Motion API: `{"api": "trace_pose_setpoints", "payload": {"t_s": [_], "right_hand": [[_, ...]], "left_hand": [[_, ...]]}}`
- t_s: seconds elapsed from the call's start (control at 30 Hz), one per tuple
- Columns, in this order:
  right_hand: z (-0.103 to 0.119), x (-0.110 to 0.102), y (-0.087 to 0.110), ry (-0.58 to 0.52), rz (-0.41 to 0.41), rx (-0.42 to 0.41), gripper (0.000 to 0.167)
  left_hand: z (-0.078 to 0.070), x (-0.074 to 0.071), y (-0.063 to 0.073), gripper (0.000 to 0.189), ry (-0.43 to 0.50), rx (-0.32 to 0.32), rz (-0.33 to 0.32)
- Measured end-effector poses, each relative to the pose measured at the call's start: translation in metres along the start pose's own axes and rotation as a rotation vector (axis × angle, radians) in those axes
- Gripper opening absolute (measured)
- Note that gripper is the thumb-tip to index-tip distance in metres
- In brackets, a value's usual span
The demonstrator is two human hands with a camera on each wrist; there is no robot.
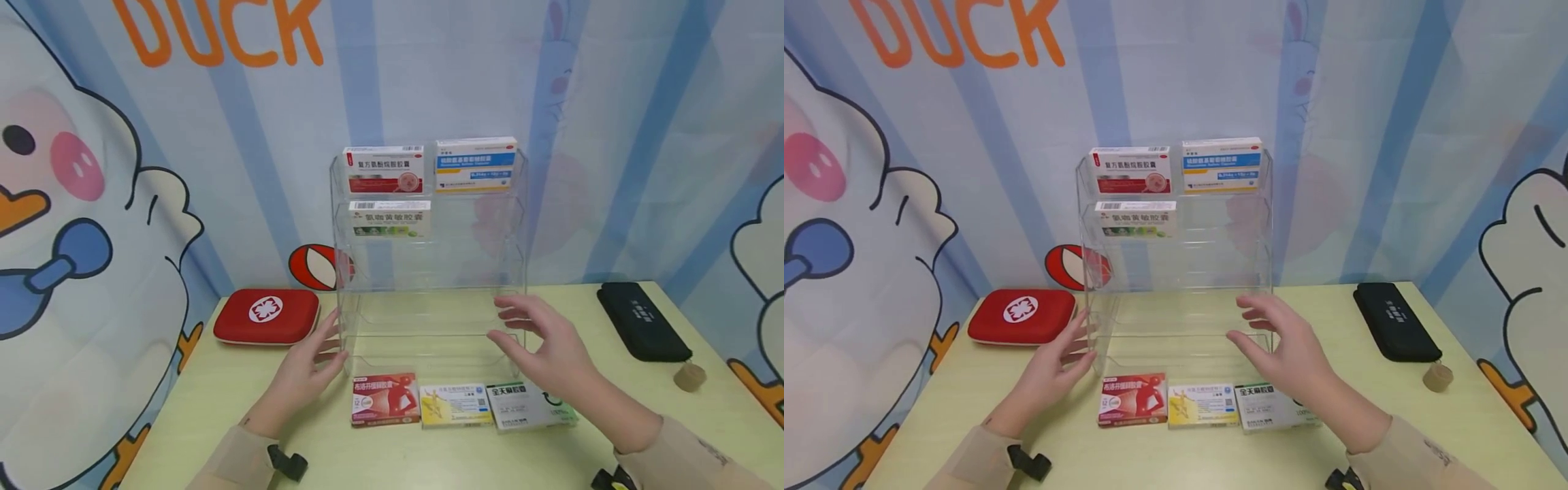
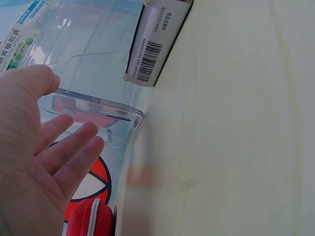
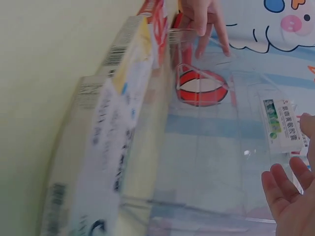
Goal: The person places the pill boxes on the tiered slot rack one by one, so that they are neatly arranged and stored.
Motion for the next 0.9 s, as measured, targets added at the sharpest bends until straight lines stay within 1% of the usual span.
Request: {"api": "trace_pose_setpoints", "payload": {"t_s": [0.17,0.27,0.37,0.5,0.6,0.77,0.9], "right_hand": [[-0.015,-0.008,0.026,0.023,0.017,0.048,0.051],[-0.024,-0.013,0.043,0.040,0.032,0.071,0.052],[-0.033,-0.017,0.058,0.058,0.069,0.109,0.051],[-0.047,-0.019,0.074,0.078,0.152,0.152,0.051],[-0.059,-0.019,0.082,0.094,0.223,0.163,0.053],[-0.074,-0.020,0.091,0.091,0.330,0.164,0.062],[-0.081,-0.018,0.097,0.068,0.431,0.190,0.072]], "left_hand": [[0.000,-0.001,-0.001,0.091,0.000,-0.004,-0.017],[0.000,-0.001,-0.001,0.091,0.003,-0.008,-0.009],[0.000,0.001,-0.001,0.090,0.004,-0.009,0.000],[0.001,0.002,-0.002,0.090,0.003,-0.013,0.000],[0.001,0.002,-0.002,0.091,0.002,-0.023,0.001],[0.000,0.002,-0.001,0.090,0.001,-0.008,0.001],[-0.001,0.003,-0.001,0.090,0.003,0.004,0.001]]}}
Point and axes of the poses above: each hand's wrist, its own y-axis away from the middle knuckle, its own x-axis out of the palm, z = x × y, the point moved 6 cm from there along -y, towards the middle knuckle, and after that the axes turned 13 degrees about -x, right-handed, at the moved point
